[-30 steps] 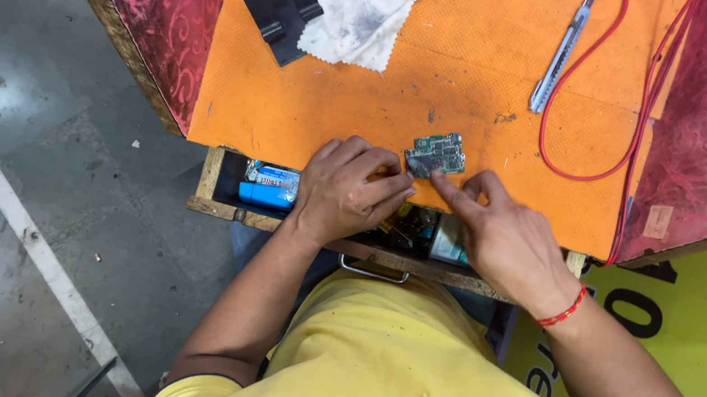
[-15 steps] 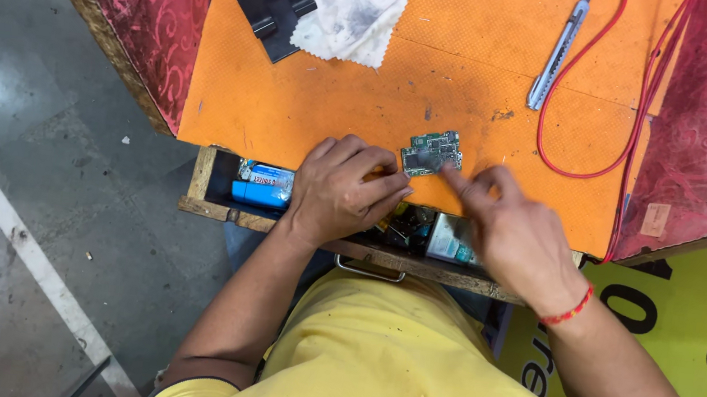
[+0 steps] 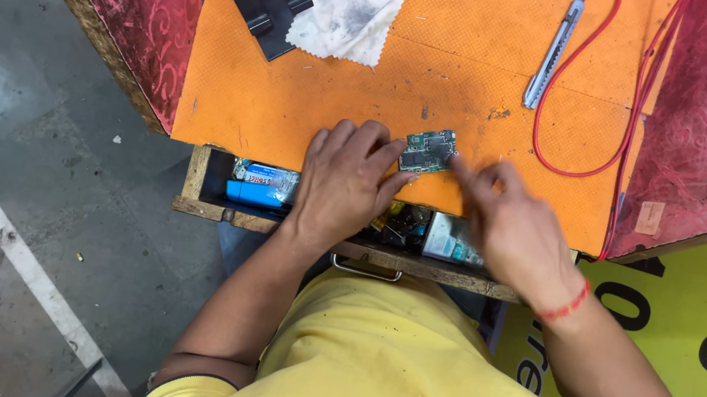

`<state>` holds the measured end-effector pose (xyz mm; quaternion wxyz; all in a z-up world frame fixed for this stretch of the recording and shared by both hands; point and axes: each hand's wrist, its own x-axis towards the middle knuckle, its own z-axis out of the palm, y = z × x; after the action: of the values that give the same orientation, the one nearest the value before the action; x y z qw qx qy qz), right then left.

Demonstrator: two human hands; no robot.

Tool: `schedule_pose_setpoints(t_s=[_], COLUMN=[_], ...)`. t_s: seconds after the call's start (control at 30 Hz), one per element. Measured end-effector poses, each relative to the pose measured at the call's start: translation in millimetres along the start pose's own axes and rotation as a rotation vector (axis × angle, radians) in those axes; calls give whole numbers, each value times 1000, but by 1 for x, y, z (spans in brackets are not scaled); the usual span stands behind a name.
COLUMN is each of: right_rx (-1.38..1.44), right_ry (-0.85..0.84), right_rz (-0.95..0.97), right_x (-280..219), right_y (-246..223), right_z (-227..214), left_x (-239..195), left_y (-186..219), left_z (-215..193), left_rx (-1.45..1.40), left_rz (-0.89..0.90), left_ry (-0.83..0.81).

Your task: The person repeatedly rubs a small green circuit board with a finger and a small brush on an orange work surface. The person occasionally flips the board and continues rubbing different areas. No final state or destination is shown.

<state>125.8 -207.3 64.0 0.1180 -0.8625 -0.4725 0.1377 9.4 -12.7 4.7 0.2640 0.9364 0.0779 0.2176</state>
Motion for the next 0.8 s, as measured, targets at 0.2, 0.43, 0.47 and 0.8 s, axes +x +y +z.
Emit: schedule_pose_setpoints(t_s=[0.2,0.43,0.47,0.8], right_rx=[41,69,54,-112], right_ry=[-25,-10,43,7], right_rz=[-72,-81,-55,29], right_x=[0,4,3,4], right_y=[0,-4,-2,17], right_z=[1,-7,-6,-5], left_x=[0,-3,-5,-2], left_y=[-4,-6,-5,-3], left_z=[7,10,12,12], left_rx=[212,147,140,116], left_rz=[168,139,131,102], left_ry=[1,51,48,55])
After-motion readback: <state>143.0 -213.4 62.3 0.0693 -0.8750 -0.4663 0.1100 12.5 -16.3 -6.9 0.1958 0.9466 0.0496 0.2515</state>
